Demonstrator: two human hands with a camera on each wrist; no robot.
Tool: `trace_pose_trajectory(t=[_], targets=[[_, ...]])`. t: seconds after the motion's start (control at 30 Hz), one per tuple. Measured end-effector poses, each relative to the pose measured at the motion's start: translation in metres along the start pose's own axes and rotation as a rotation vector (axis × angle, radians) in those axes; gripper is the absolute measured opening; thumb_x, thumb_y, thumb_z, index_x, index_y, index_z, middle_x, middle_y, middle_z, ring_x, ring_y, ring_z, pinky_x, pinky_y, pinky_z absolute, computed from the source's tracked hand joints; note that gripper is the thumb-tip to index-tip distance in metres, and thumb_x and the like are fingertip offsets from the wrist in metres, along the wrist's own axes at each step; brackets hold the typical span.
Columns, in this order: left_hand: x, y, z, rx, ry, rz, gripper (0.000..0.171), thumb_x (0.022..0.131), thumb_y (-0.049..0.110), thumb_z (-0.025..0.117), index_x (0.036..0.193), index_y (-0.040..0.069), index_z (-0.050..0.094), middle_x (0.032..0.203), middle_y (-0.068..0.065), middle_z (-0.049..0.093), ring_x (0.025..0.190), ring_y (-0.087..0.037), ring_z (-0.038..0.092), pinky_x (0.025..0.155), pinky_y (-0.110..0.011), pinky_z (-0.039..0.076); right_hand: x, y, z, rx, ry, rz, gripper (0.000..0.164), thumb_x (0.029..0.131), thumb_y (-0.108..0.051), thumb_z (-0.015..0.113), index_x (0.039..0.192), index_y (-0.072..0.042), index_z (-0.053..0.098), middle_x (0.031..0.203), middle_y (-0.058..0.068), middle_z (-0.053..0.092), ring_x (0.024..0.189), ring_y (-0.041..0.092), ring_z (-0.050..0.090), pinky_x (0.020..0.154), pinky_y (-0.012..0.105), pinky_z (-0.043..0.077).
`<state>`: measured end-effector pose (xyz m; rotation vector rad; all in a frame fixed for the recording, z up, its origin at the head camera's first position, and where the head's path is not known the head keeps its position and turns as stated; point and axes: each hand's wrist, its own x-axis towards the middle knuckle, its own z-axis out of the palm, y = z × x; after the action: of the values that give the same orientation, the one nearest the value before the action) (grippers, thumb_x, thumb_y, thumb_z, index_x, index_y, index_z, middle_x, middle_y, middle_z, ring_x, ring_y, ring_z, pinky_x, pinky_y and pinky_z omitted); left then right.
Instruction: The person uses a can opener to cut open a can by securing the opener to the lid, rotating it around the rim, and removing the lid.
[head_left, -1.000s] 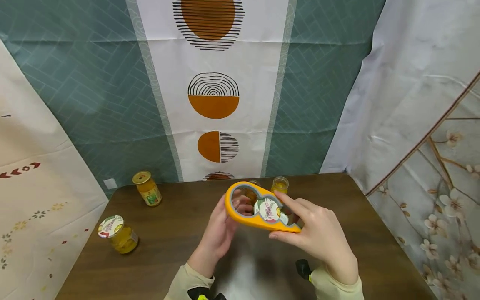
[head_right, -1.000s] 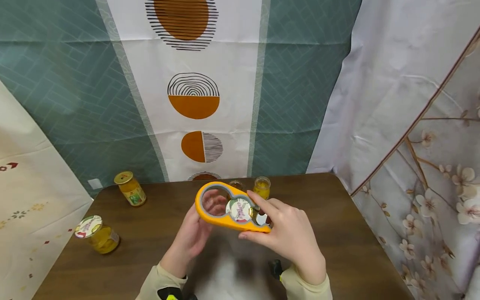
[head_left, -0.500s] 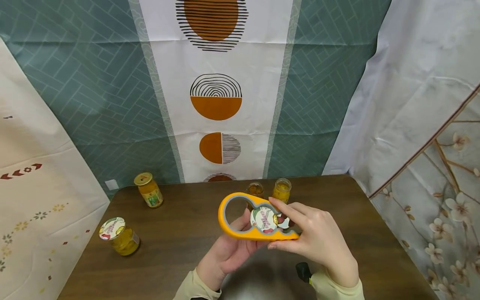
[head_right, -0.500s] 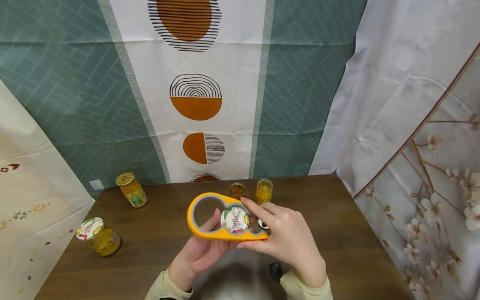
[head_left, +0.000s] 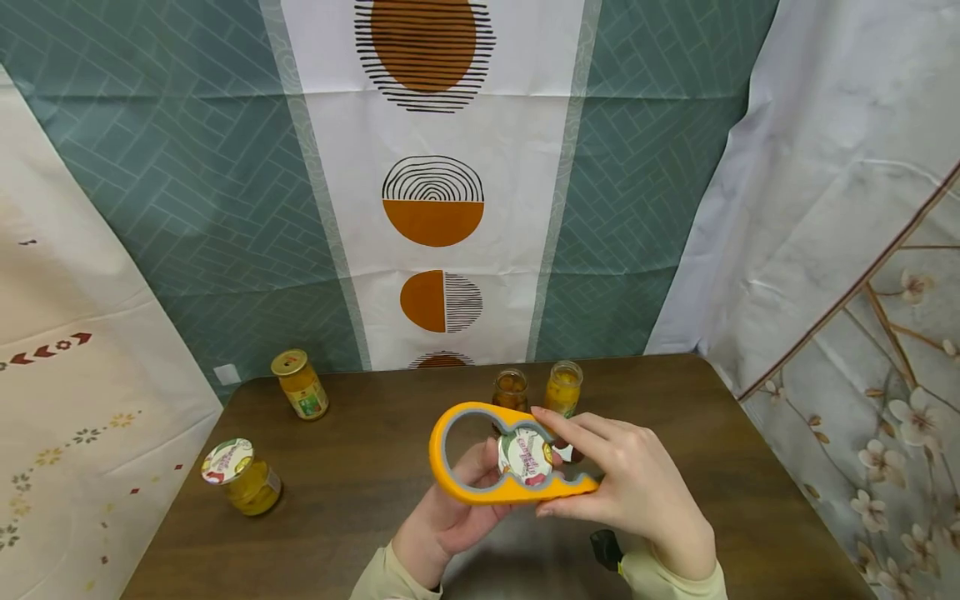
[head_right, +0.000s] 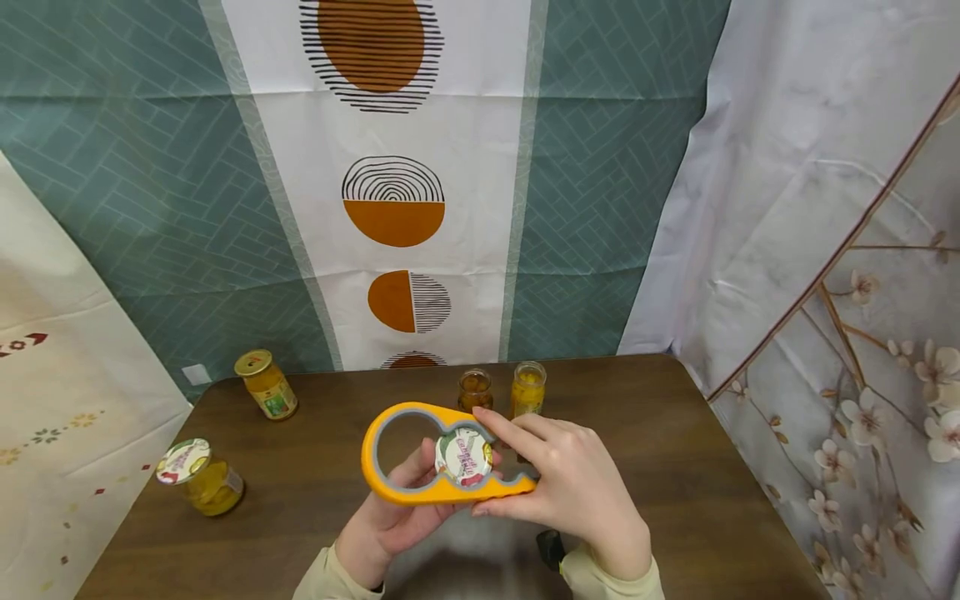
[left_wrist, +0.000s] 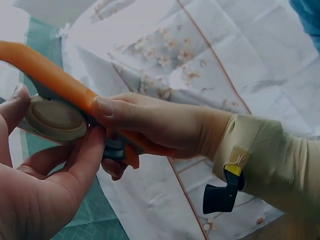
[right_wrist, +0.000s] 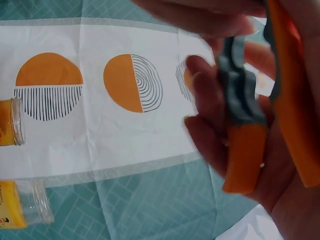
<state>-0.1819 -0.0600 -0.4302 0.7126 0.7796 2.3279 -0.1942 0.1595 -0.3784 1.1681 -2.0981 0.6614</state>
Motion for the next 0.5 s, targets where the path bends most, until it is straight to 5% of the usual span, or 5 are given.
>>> trace_pose_trajectory(t=[0.27, 0.5], targets=[[-0.0027, -0.0013, 0.0056, 0.054, -0.102, 0.023, 0.061, 0.101, 0.049, 0.05, 0.139, 0.001, 0.049, 0.131, -0.008, 0.06, 0.121, -0.025, 0.052, 0.1, -0.033, 0.047, 0.0051, -0.0064, 0.0005, 0.115, 0.045, -0.092, 0.096, 0.06, -0.064, 0.084, 0.133, -0.007, 0.062, 0.097, -0.008, 0.066, 0.074, 0.004, 0.059, 0.061, 0.018, 0.05], [-0.0004, 0.0009, 0.0076, 0.035, -0.047, 0.015, 0.057, 0.102, 0.05, 0.049, 0.137, 0.005, 0.051, 0.129, -0.006, 0.062, 0.117, -0.022, 0.055, 0.1, -0.033, 0.047, 0.0088, -0.0041, 0.0012, 0.134, 0.053, -0.104, 0.095, 0.059, -0.063, 0.085, 0.131, -0.005, 0.062, 0.099, -0.007, 0.067, 0.077, 0.002, 0.059, 0.061, 0.018, 0.051]])
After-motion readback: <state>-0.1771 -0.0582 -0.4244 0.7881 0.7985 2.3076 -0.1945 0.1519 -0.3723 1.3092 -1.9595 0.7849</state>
